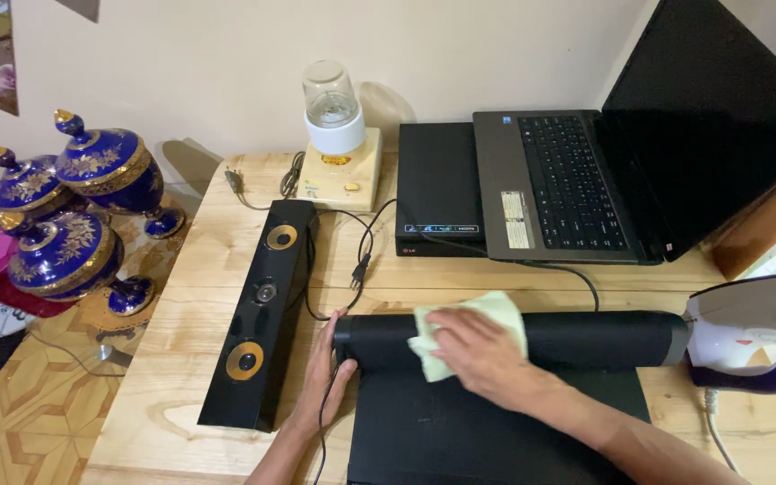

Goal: Cleaning and wiping dust off computer speakers on a wooden desk.

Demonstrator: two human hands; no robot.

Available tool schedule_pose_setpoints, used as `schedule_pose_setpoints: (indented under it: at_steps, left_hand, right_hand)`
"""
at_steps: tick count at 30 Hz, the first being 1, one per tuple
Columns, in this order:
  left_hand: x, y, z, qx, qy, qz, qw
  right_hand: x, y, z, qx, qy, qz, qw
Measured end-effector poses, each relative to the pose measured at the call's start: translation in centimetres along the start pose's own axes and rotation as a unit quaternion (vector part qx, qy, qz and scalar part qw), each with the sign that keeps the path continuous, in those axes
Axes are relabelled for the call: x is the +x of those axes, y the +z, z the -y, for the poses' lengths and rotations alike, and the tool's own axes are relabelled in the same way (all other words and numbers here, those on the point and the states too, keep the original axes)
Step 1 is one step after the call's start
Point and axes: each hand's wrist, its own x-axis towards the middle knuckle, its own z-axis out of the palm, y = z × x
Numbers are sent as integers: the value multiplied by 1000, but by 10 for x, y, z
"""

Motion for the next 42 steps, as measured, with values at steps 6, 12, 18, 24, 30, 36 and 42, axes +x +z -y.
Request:
schedule_pose_setpoints:
  at_steps: [6,12,18,24,30,36,42]
  left_hand:
    - [-1,-4,-7,0,8,-3,1000]
    - [0,1,1,6,-33,7,999]
    - [-1,2,2,8,-33,7,999]
    - [0,6,10,20,-45,8,999]
    - [-1,4,5,-7,-39,4,999]
    - [2,-1,-7,-18,-27,-8,999]
    - [3,-9,-20,-88,-8,-5,996]
  right_hand:
    - [9,-6,6,-9,-50,-3,999]
    - [-78,-47,-53,19,110,-36,993]
    - [-170,-85,-91,12,247,-172,954]
    - [-180,-67,-76,131,537,-335,763]
    - [-196,-34,-73,-159,330,-343,865]
    - [-148,-28,-51,-99,240,-279,925]
    - [-67,-21,-28,-75,115,-108,985]
